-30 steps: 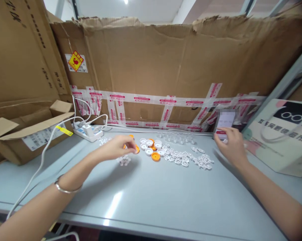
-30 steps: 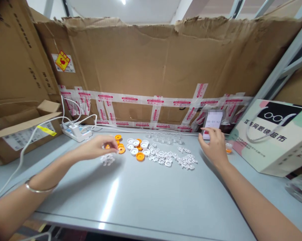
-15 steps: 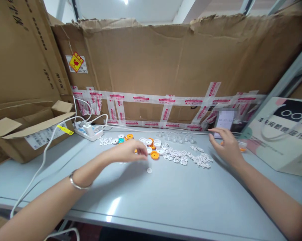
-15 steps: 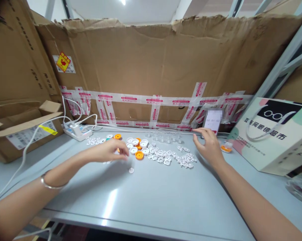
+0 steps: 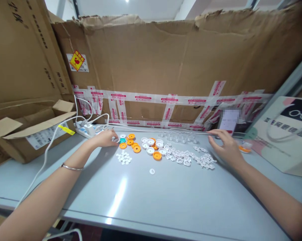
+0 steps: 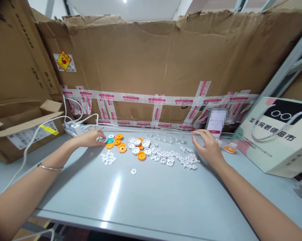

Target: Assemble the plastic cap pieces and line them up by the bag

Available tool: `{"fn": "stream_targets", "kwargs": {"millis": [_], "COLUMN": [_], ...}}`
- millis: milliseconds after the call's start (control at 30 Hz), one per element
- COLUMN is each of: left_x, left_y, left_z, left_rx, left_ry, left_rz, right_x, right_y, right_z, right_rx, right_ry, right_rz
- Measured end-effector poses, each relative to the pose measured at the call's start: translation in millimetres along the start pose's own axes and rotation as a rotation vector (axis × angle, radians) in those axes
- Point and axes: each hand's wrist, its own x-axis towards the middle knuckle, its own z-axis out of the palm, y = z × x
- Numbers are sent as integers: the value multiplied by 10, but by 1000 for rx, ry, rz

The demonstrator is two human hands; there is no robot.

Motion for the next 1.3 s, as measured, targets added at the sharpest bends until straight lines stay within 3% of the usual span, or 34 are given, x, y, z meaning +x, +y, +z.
{"fn": "stream_targets", "kwargs": {"millis": [100,167,267,333,400,500,600,700,833,1000,1300], "left_x": [-16,-47,-137,-219,-297,-365,-372,-351,-327,-330,-361], "left_y": [25,150,535,852,1120,1318,1307,1239,1195,1192,1221], "left_z": [-45,-81,-79,-10,106,312,470,555,631,706,667], "left_rx": [45,54,12,-123,-269,-318,-253,-220,-173,-172,-158], "left_ry": [-24,6,29,-71,-252,-304,-263,-232,-181,-216,-241], "left_rz": [53,80,143,238,381,471,493,534,545,535,506], "right_x": [13,29,41,16,-47,-198,-349,-439,-470,-473,-496], "right_y": [-1,-32,-197,-410,-685,-1110,-1409,-1533,-1547,-1541,-1555], "right_z": [-2,-8,-5,19,57,110,138,170,233,275,274], "right_rx": [33,64,128,192,286,406,517,576,586,562,537], "right_ry": [8,28,107,130,57,-152,-321,-403,-405,-401,-472], "right_rz": [-2,4,24,16,-65,-206,-311,-411,-451,-468,-463]}}
